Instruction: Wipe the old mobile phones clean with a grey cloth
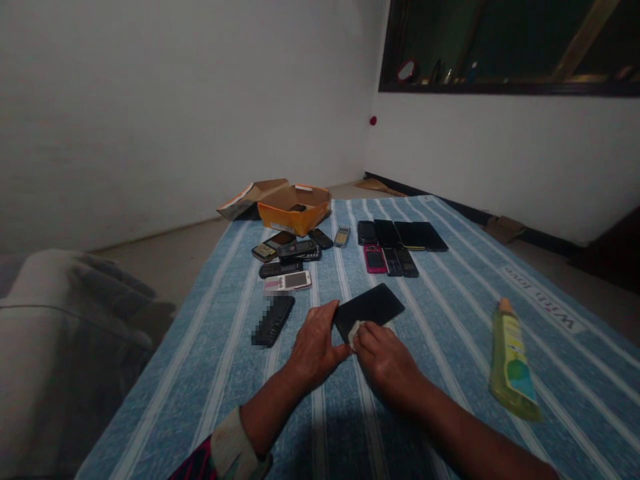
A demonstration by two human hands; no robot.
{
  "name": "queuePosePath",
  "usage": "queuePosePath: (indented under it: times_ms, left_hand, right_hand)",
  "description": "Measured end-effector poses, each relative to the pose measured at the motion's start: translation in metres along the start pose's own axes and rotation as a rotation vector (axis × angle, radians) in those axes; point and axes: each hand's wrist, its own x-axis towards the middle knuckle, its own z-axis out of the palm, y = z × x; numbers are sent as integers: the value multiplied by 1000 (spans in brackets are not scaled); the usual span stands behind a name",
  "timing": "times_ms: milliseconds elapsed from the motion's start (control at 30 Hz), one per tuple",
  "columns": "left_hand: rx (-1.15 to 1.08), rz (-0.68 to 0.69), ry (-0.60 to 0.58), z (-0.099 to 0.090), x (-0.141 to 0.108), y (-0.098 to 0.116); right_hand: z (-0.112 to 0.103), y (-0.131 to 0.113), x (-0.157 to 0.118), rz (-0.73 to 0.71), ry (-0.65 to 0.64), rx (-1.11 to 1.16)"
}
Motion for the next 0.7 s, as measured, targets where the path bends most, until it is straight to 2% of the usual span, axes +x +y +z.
queuePosePath:
  times_ms: [67,233,300,367,500,600,700]
  left_hand:
    - [-4,4,7,-1,0,0]
    - [-4,27,26,-3,2,0]
    - [4,35,29,-3,2,-2]
    - [11,32,37,-2,2,-3]
    - [16,6,31,-1,2,-3]
    - [12,-12,10,-1,2,-1]
    - [10,-33,5,-2,2,1]
  right_hand:
    - [1,0,5,33,-30,9]
    - [7,0,46,122,-126,1]
    - [8,-2,53,129,-137,-14]
    - [7,-5,48,133,-135,-17]
    - [6,-8,19,117,-73,-8]
    - [4,2,3,123,-34,-42]
    - [3,20,1,240,-44,-89]
